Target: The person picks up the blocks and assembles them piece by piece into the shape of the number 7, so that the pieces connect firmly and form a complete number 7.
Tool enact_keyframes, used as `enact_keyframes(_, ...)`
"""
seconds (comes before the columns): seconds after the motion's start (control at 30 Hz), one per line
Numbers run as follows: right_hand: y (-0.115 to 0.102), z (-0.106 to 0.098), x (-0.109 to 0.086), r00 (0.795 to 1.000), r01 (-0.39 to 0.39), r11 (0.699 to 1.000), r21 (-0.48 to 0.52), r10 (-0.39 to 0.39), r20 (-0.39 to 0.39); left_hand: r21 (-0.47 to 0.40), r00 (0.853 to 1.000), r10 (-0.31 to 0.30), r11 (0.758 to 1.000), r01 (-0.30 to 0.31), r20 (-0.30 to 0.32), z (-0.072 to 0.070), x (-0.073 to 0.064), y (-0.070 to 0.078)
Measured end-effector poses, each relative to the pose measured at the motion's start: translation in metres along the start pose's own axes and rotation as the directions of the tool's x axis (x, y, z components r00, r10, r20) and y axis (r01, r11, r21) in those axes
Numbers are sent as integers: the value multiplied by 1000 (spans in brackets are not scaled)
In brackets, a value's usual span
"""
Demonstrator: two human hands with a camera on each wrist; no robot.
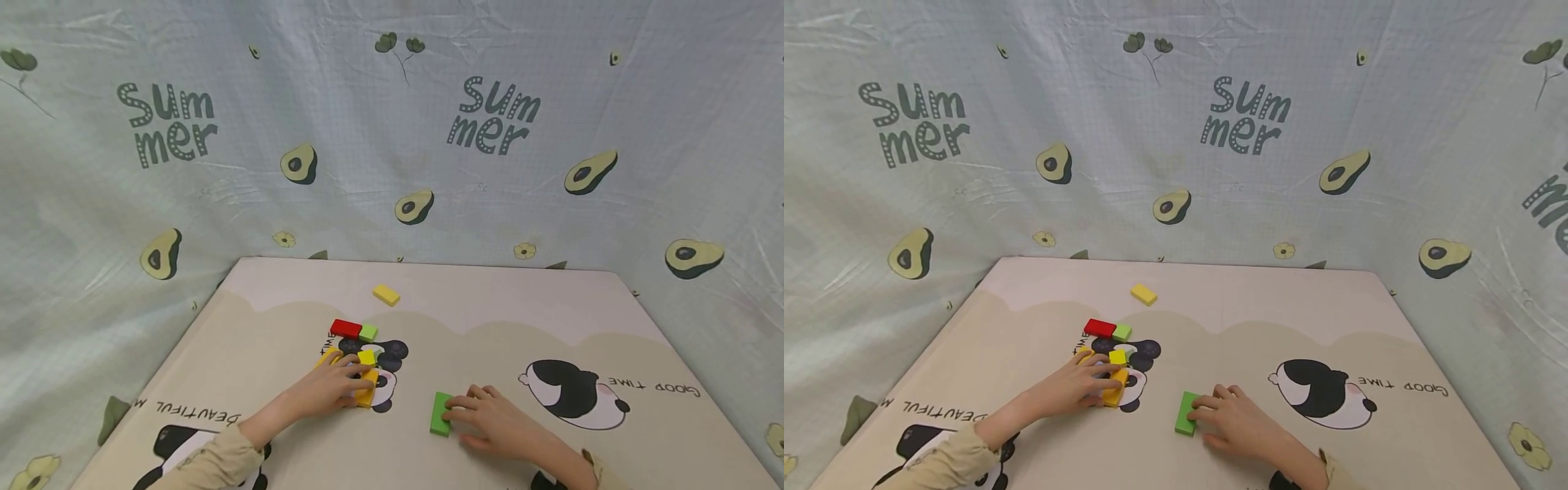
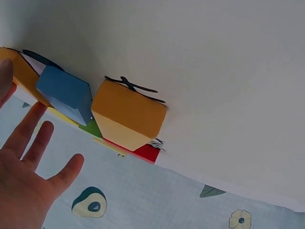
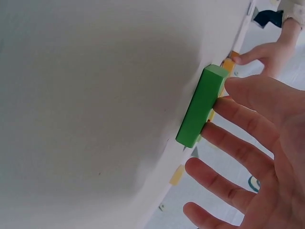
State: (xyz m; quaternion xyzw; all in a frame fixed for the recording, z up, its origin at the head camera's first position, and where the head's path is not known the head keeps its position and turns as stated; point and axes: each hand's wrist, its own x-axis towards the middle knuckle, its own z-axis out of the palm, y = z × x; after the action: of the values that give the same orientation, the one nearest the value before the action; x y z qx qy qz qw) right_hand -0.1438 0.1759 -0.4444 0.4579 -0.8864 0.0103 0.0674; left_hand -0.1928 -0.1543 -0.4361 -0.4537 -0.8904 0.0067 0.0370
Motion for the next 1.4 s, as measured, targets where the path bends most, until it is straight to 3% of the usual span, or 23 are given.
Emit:
enact_keyframes(0.37, -5, 3, -2, 1000, -18, 1000, -4, 18, -7, 11, 998, 39, 999, -39, -50, 6, 0, 3)
enact_keyframes(0.83, -7, 6, -5, 999, -15, 1000, -23, 14, -36, -11, 1000, 13, 1000, -13, -23, 5, 0, 4)
enact_keyframes(1.1, -7, 3, -6, 998, -10, 999, -42, 8, -60, -67, 1000, 13, 998, -13, 5, 3, 3, 4)
enact_keyframes(1.4, -5, 0, -4, 999, -24, 1000, -11, 24, -26, -48, 998, 36, 998, -38, -46, 5, 3, -1)
